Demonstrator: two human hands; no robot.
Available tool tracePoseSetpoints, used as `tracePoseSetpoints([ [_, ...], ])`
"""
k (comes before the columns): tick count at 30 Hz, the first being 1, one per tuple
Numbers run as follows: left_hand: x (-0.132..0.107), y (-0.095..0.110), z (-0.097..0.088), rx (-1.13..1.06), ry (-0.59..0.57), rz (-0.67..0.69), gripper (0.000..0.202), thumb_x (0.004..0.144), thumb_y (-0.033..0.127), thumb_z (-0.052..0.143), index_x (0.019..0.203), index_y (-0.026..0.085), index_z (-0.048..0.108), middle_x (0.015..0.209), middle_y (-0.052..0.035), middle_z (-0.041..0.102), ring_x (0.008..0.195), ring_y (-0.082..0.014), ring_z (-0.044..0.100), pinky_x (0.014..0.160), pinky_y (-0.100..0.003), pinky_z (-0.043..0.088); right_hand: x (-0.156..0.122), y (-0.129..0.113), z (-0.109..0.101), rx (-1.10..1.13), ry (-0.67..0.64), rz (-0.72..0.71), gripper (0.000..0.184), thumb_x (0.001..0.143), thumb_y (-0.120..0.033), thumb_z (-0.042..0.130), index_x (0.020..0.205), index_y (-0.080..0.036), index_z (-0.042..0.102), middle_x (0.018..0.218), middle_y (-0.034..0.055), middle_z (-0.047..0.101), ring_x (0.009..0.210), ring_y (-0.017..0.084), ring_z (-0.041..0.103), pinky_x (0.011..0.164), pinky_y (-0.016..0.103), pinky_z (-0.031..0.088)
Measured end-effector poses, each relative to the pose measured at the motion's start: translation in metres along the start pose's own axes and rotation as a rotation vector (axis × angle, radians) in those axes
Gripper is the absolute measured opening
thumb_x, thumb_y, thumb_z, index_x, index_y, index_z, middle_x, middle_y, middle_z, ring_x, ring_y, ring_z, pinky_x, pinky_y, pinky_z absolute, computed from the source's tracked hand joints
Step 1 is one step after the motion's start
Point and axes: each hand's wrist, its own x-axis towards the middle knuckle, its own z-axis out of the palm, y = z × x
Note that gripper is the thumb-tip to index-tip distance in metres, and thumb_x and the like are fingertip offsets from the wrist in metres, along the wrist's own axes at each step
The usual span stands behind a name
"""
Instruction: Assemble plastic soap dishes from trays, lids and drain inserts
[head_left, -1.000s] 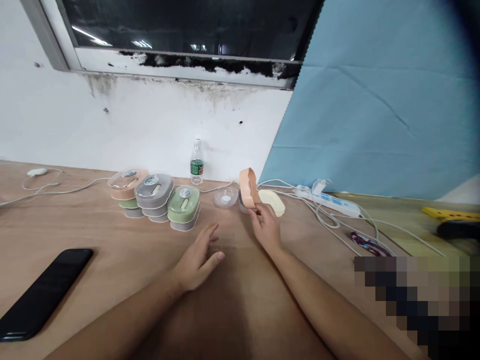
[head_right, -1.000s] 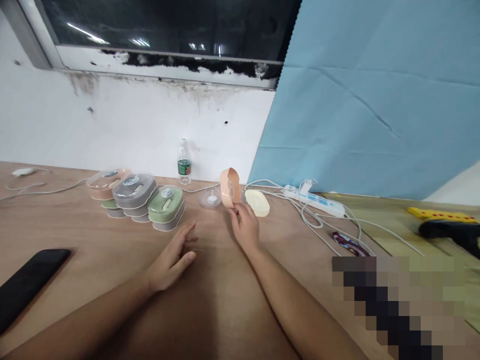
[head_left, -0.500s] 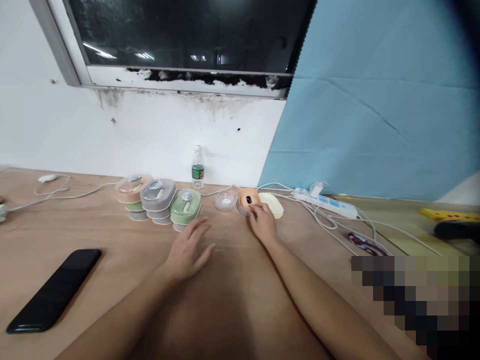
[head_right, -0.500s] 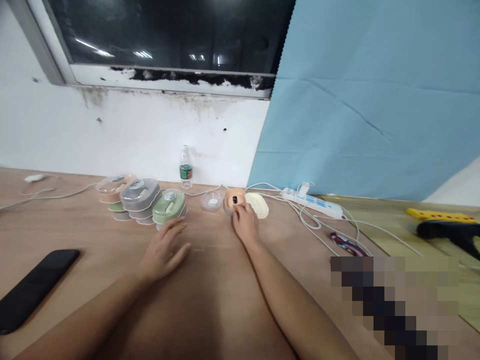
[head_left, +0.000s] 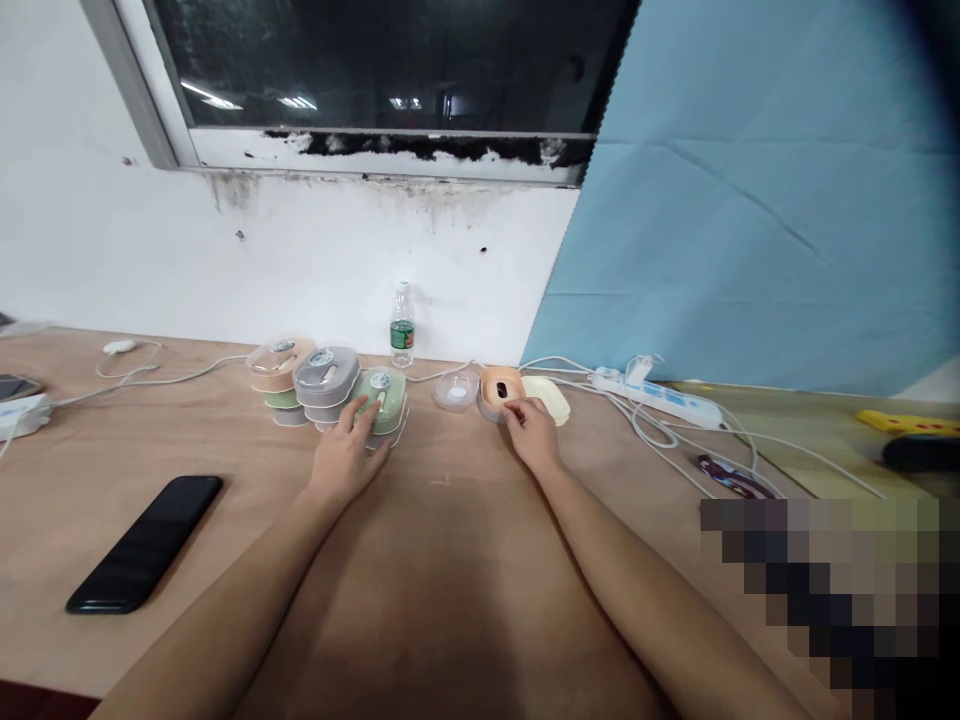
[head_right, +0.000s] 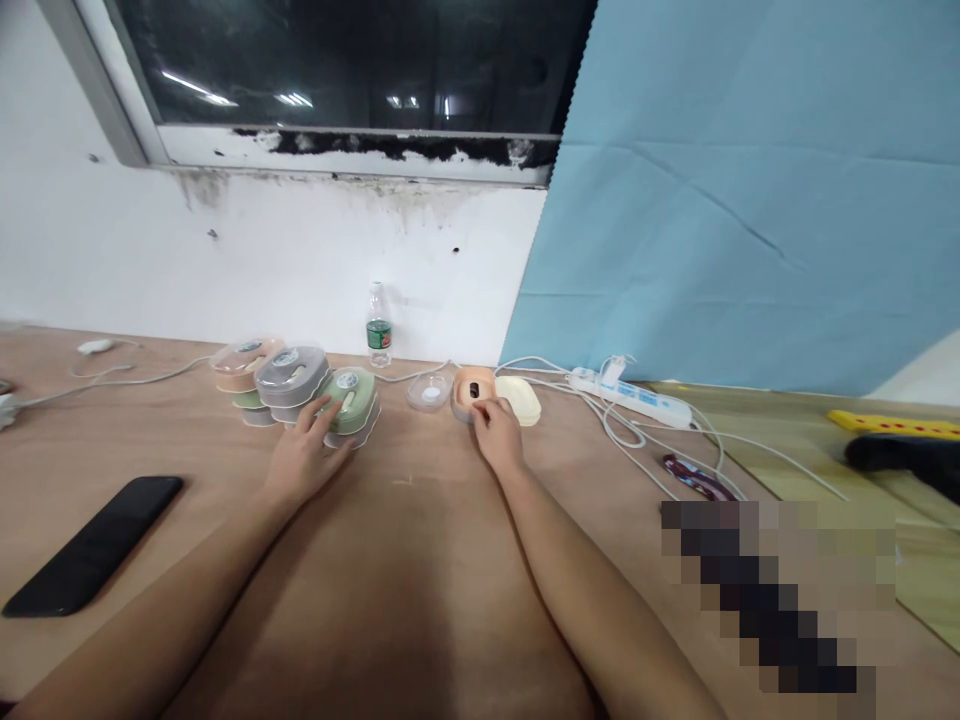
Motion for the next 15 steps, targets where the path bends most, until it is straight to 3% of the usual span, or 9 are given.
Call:
tracePoseSetpoints([
  [5,-0.001,0.002,-0.001,0.035,0.078,0.031,0.051,0.084,0.044,0.060,0.130,0.023,0.052,0.125,-0.0126,0.055,0.109,-0.0294,0.056,0.091,-0.042,0.045,0.000,-0.001,-0.002,0.011,0.015,-0.013,0.024,0.085,-0.029,0.051,0.100,-0.016,0.065,0.091,0.0078,0.061,0.078,0.020,0.058,0.079,0.036,0.050],
  [10,-0.002,0.004,0.003,0.092,0.144,-0.031,0.051,0.077,0.050,0.066,0.121,0.025,0.059,0.135,-0.0141,0.046,0.122,-0.0368,0.045,0.099,-0.052,0.035,-0.003,-0.017,0.003,-0.065,0.062,-0.101,0.031,0.086,-0.026,0.050,0.114,-0.018,0.060,0.110,0.0114,0.058,0.099,0.024,0.058,0.087,0.038,0.049],
  [15,0.000,0.004,0.013,-0.004,0.166,-0.014,0.057,0.074,0.046,0.070,0.122,0.019,0.054,0.140,-0.0175,0.040,0.129,-0.0356,0.040,0.103,-0.050,0.035,-0.004,-0.047,0.033,-0.055,-0.151,-0.323,0.032,0.089,-0.020,0.044,0.117,-0.017,0.058,0.110,0.0127,0.058,0.108,0.025,0.054,0.096,0.040,0.045],
])
